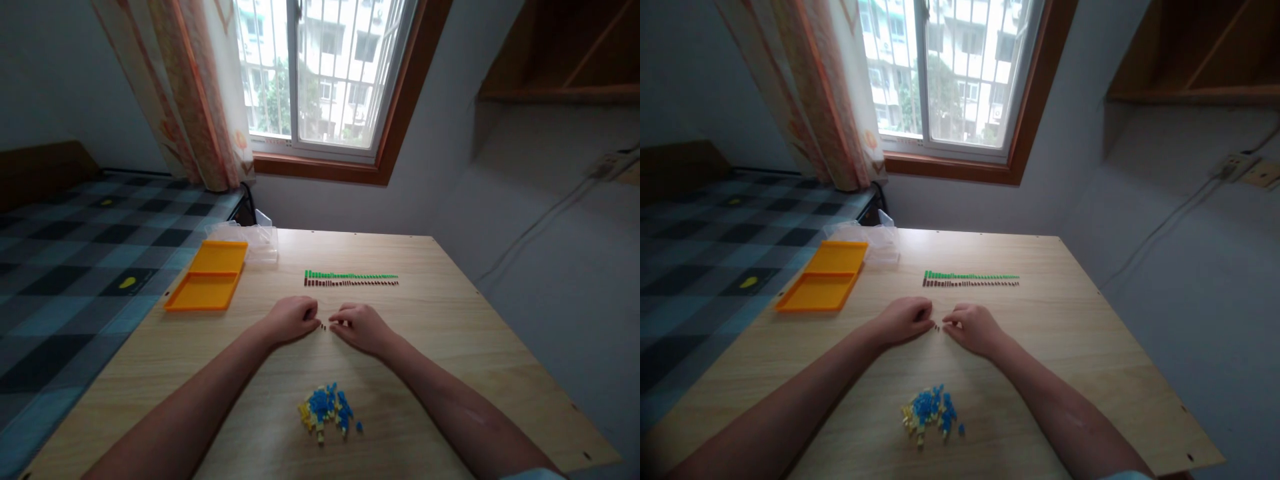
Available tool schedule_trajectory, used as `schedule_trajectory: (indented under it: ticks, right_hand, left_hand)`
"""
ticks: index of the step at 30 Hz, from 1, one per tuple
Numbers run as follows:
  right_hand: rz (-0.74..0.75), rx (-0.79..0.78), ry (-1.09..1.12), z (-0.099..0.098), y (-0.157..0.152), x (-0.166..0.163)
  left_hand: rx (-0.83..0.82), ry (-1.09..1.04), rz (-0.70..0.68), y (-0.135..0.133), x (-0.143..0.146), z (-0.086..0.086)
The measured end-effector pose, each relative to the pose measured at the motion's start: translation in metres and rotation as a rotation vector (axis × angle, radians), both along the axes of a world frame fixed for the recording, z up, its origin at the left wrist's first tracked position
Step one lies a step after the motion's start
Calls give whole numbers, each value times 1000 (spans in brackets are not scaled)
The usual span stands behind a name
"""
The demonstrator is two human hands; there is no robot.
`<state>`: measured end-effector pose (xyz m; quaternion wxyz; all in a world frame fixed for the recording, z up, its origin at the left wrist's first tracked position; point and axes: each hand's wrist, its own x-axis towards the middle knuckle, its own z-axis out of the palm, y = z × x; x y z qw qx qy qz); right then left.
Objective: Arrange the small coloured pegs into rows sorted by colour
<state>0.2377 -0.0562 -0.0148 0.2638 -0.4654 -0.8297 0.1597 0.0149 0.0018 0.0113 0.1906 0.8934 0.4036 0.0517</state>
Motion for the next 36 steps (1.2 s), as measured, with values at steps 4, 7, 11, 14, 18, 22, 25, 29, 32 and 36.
schedule_trajectory:
  ticks: [4,7,11,14,18,22,25,29,32,36]
  right_hand:
    - [-44,6,-59,-3,0,-8]
    - [-62,23,-97,-5,1,-11]
    - [-71,43,-117,-7,-1,-15]
    - [-68,57,-114,-9,-1,-16]
    - [-50,72,-122,-11,-2,-19]
    - [-29,109,-119,-7,-1,-16]
    - [-42,156,-76,5,12,9]
    - [-178,196,-20,17,36,89]
    - [-439,188,-17,11,44,154]
    - [-518,141,-54,-10,43,199]
  left_hand:
    - [-15,14,-10,2,-1,1]
    - [-22,16,-4,2,0,2]
    - [-11,2,-2,1,1,1]
    - [-5,4,0,1,1,1]
    - [-2,-1,-10,1,0,0]
    - [-10,4,-13,2,-1,-1]
    - [-11,8,-13,2,-1,-2]
    - [-16,3,-11,1,-1,0]
    - [-35,1,-8,1,-1,2]
    - [-29,-1,-4,1,0,2]
